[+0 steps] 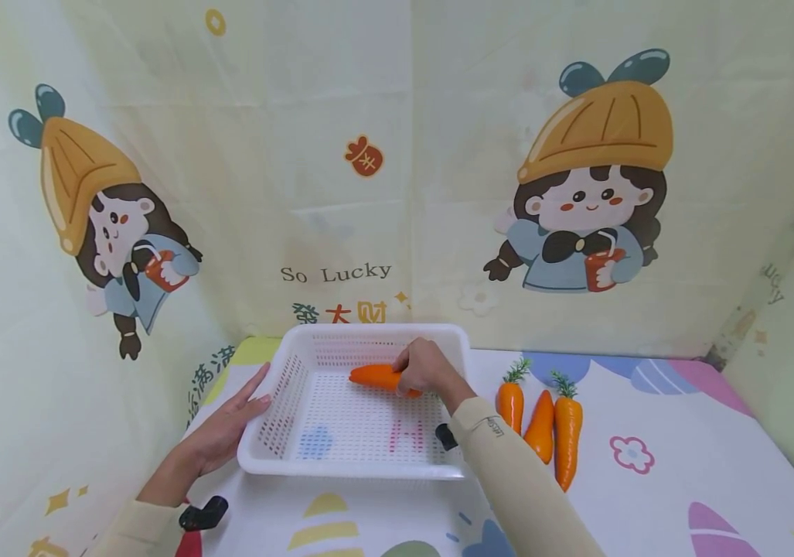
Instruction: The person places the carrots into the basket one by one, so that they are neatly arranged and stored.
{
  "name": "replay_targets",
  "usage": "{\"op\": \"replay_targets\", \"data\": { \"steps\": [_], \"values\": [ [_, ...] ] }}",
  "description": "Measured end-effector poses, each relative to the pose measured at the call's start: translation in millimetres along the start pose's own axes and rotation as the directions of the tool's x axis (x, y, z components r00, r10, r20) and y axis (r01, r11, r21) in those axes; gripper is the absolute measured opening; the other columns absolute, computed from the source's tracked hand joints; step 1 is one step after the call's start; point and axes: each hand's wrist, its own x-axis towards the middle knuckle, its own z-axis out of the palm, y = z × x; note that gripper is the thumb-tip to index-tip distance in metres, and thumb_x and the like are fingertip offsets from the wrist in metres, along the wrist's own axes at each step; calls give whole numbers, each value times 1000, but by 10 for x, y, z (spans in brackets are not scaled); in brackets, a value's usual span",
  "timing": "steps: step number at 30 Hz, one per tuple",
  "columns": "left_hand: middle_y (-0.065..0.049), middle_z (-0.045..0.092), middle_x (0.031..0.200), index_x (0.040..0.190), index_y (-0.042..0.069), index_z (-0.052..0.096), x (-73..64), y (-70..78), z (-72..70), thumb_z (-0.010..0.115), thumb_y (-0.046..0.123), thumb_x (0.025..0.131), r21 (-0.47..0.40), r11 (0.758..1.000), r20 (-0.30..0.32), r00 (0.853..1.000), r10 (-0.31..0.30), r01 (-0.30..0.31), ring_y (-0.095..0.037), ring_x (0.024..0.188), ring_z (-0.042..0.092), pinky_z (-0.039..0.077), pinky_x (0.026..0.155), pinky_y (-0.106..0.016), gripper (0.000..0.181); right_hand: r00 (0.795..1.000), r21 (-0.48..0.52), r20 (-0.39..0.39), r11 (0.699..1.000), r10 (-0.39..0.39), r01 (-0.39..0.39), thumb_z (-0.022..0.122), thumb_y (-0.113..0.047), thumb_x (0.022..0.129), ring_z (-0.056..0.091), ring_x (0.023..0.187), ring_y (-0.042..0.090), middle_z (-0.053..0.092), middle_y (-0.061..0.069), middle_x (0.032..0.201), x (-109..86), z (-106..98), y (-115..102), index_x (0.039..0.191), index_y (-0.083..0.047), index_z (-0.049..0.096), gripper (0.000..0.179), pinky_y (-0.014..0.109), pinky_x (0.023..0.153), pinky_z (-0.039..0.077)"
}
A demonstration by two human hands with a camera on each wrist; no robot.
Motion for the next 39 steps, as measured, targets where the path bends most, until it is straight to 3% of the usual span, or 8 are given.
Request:
{"op": "replay_targets", "data": {
  "steps": [8, 14, 25, 30, 39],
  "values": [
    [-9, 27, 173, 164, 52, 4, -12, 13, 0, 56, 41, 107, 11, 1000, 38, 999, 12, -13, -32, 135, 59, 59, 103, -48, 78, 999, -85, -9, 995, -49, 48, 94, -7, 73, 64, 83, 20, 77, 7, 99, -15, 29, 32, 100, -5, 83, 30, 27, 70, 62],
    [-7, 31, 171, 160, 60, 10, -10, 17, 7, 59, 42, 105, 8, 1000, 23, 1000, 6, -6, -31, 132, 62, 60, 102, -48, 75, 999, -98, 8, 994, -48, 48, 94, -9, 74, 64, 81, 20, 76, 5, 95, -39, 32, 25, 102, -5, 83, 31, 27, 71, 61],
    [-8, 31, 171, 161, 59, 9, -5, 23, 33, 58, 42, 106, 16, 1000, 33, 999, 8, -8, -31, 131, 62, 59, 102, -49, 76, 999, -249, 0, 967, -47, 46, 89, -12, 81, 61, 88, 21, 74, 5, 102, -88, -1, 4, 107, -7, 80, 28, 31, 83, 61],
    [-10, 31, 171, 161, 58, 8, 0, 24, 33, 58, 42, 106, 21, 1000, 31, 999, 12, -12, -31, 131, 62, 60, 101, -48, 76, 999, -243, -14, 969, -51, 46, 88, -13, 82, 61, 90, 21, 74, 6, 104, -134, -71, -31, 108, -7, 80, 28, 33, 86, 62],
    [-13, 32, 171, 162, 56, 7, -5, -8, 4, 58, 42, 106, 27, 1000, -4, 1000, 8, -8, -32, 130, 63, 60, 101, -47, 77, 990, -154, -77, 982, -122, 109, 85, -9, 82, 68, 84, 20, 80, 6, 95, -198, -396, -34, 101, -5, 82, 20, 33, 77, 62]
  ]
}}
